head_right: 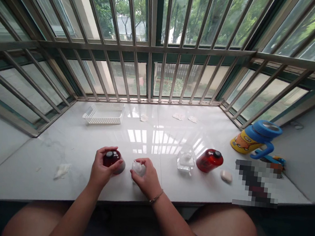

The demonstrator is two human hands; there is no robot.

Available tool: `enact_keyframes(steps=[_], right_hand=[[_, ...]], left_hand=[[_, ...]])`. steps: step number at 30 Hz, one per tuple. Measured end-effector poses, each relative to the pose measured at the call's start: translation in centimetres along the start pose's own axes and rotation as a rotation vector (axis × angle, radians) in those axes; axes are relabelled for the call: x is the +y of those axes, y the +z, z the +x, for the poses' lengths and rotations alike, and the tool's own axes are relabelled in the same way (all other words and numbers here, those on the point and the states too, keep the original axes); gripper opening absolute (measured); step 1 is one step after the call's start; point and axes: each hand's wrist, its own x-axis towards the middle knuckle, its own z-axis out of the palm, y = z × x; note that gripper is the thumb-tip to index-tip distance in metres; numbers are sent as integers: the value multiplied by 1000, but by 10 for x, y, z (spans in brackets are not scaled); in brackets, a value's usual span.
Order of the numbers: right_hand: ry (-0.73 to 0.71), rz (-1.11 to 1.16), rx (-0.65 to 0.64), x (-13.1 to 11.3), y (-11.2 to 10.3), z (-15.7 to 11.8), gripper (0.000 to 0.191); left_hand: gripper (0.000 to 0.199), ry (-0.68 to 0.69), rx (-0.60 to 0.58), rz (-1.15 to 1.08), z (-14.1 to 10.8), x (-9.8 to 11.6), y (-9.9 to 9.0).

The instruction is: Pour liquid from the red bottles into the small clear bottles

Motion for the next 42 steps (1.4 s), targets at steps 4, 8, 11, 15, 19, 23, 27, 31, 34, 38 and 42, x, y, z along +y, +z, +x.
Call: enact_keyframes(steps=[4, 8, 11, 15, 19, 23, 27, 31, 34, 38, 42], right_hand=[[-27, -5, -10, -3, -1, 1, 27], [-3, 3, 11, -4, -2, 1, 35], [-39, -2, -18, -4, -2, 2, 27], [-10, 13, 10, -3, -2, 2, 34], [-8, 2, -18, -3, -1, 1, 29], [14, 39, 7, -2, -1, 1, 35], [-25, 9, -25, -1, -1, 2, 36], [15, 54, 5, 1, 0, 1, 48], [12, 52, 0, 1, 0, 2, 37], [-16, 26, -18, 0, -1, 2, 39], [25, 49, 16, 0, -1, 2, 37]], left_hand=[[57, 0, -46, 97, 1, 2, -5], [45, 58, -56, 90, 2, 1, -6], [45, 57, -47, 67, 3, 0, -5], [45, 51, -44, 71, 2, 0, -4], [45, 47, -47, 65, 2, 0, -4], [44, 44, -41, 59, 2, 0, -4], [44, 50, -43, 59, 2, -2, -4], [44, 50, -48, 60, 2, -3, -4], [43, 51, -48, 60, 3, -3, -4], [43, 60, -52, 62, 2, -3, -4], [43, 56, -44, 71, 2, -2, -4]])
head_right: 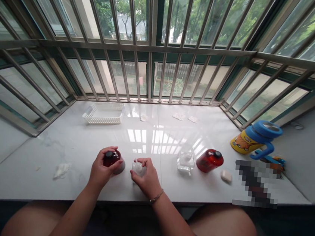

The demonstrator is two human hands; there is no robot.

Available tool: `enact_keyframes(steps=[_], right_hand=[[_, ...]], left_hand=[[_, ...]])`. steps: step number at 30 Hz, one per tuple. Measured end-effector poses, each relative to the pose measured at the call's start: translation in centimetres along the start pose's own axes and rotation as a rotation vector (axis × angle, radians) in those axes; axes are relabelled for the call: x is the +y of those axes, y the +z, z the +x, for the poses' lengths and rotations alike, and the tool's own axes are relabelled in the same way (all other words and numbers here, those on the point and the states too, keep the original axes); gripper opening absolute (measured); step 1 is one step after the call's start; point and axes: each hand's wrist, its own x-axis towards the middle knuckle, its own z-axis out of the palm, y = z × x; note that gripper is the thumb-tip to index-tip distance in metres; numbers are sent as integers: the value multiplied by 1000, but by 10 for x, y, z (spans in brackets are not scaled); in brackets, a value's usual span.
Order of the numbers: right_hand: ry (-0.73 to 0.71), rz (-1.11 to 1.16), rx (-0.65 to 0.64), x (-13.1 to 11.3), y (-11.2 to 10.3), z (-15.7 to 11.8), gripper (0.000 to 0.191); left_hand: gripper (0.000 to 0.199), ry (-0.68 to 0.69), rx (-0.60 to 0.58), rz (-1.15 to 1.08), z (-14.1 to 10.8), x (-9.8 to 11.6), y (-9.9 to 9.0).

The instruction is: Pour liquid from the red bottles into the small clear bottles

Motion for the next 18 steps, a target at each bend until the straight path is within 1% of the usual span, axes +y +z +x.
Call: enact_keyframes(steps=[2, 3, 7, 8, 11, 14, 16, 18], right_hand=[[-4, -9, -11, 0, 0, 0, 35], [-13, -13, -19, 0, -1, 0, 36], [-39, -7, -34, 1, -1, 0, 62], [-33, 2, -30, 2, 0, 0, 63], [7, 24, -12, 3, 1, -1, 47], [-6, -25, -22, 2, 0, -1, 37], [-38, -58, -41, 2, -1, 0, 38], [-55, -53, -45, 1, -2, 0, 48]], left_hand=[[43, -3, 1, 4, 0, 1, 0], [43, -6, 1, 4, 0, 2, 0], [43, -15, -3, -5, 0, 4, 0], [43, -18, -4, -6, 0, 4, 0], [43, -26, -2, -7, 0, 5, 0], [43, -25, 1, -11, 0, 5, 0], [43, -17, 3, -11, -1, 5, 1], [43, -10, 2, -10, 0, 4, 1]])
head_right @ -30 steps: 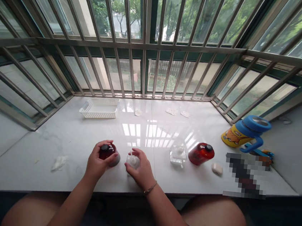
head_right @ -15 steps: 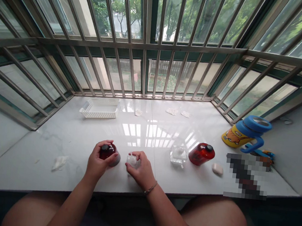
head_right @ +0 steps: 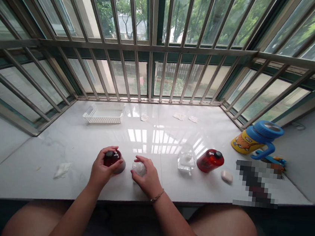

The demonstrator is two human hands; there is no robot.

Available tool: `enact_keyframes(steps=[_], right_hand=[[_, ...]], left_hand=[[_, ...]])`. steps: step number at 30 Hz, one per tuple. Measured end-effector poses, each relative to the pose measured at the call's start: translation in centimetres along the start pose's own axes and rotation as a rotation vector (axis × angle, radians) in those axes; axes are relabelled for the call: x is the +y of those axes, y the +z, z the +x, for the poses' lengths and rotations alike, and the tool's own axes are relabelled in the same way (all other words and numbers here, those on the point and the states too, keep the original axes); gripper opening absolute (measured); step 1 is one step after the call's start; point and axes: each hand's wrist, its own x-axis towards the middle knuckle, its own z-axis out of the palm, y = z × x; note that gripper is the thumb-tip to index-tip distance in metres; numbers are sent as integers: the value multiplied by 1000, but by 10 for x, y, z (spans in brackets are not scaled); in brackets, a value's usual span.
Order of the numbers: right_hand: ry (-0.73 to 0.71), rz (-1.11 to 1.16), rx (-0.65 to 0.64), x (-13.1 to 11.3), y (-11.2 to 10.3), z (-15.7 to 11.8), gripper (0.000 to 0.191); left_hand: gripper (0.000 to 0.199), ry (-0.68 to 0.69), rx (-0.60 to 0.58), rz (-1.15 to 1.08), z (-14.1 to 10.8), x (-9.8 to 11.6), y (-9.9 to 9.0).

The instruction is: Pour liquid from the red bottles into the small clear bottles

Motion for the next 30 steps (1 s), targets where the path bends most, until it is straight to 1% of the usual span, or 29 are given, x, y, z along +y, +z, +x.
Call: enact_keyframes(steps=[2, 4, 7, 8, 10, 13, 16, 19, 22, 26, 28, 30], right_hand=[[10, 31, 14, 0, 1, 0, 52], [28, 44, 22, 1, 1, -1, 47], [35, 23, 14, 2, 2, -1, 39], [33, 18, 12, 2, 2, -1, 39], [28, 17, 12, 3, 2, -2, 39], [26, 21, 15, 4, 2, -2, 39], [26, 26, 14, 4, 2, -2, 39], [25, 29, 13, 3, 2, -2, 38], [27, 31, 11, 3, 2, -2, 38], [24, 27, 12, 4, 2, -3, 38], [21, 25, 13, 4, 2, -3, 38], [19, 26, 16, 4, 2, -3, 38]], left_hand=[[46, 10, -12, 7, 1, -2, -3], [53, 36, -63, 18, 3, -4, -8], [62, 95, -175, 26, 6, -7, -20], [60, 108, -196, 27, 7, -7, -24], [51, 118, -203, 47, 9, -5, -29], [35, 126, -163, 119, 10, 1, -33], [29, 131, -121, 153, 11, 7, -33], [28, 95, -80, 101, 11, 6, -30], [30, 0, -36, -27, 10, 1, -23], [41, -126, 25, -133, 11, 1, -16], [48, -168, 13, -124, 11, 6, -17], [53, -171, -58, -88, 13, 11, -22]])
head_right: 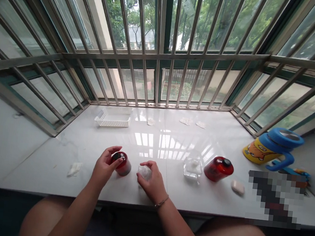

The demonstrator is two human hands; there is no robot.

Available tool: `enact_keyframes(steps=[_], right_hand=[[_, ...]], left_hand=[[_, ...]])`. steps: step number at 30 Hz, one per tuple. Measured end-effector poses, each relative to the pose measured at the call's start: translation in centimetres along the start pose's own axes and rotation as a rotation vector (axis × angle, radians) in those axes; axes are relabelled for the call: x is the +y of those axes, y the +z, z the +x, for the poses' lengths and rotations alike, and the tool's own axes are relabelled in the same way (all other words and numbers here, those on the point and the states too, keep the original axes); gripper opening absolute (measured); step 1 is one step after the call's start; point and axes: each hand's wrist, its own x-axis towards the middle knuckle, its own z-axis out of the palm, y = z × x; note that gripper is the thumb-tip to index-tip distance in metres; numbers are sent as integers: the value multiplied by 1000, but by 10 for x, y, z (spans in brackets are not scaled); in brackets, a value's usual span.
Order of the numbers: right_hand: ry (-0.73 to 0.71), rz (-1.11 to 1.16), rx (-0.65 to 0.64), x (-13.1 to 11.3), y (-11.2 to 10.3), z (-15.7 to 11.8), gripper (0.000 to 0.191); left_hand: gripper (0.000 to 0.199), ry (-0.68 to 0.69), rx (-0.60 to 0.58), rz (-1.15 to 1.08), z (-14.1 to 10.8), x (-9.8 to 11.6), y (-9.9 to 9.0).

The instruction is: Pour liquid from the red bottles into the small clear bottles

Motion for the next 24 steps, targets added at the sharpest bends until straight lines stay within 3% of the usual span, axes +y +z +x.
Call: enact_keyframes(steps=[4, 8, 15, 18, 20, 24], right_hand=[[-5, 1, 9, -1, 0, 0, 38], [1, -2, 1, 0, 0, 0, 39], [10, -2, -8, 1, -1, 0, 38], [0, -6, -6, 1, -1, 0, 38], [-6, -5, -4, 1, -1, 0, 38], [5, 0, -6, 1, 0, 0, 38]], left_hand=[[40, 152, -178, 88, 1, 9, -14], [31, 204, -225, 113, 2, 7, -21], [27, 181, -36, -22, 3, 6, -13], [31, 230, 69, -30, 5, 9, -21], [31, 238, 122, 110, 6, 9, -35], [26, 216, 124, 641, 8, 0, -78]])
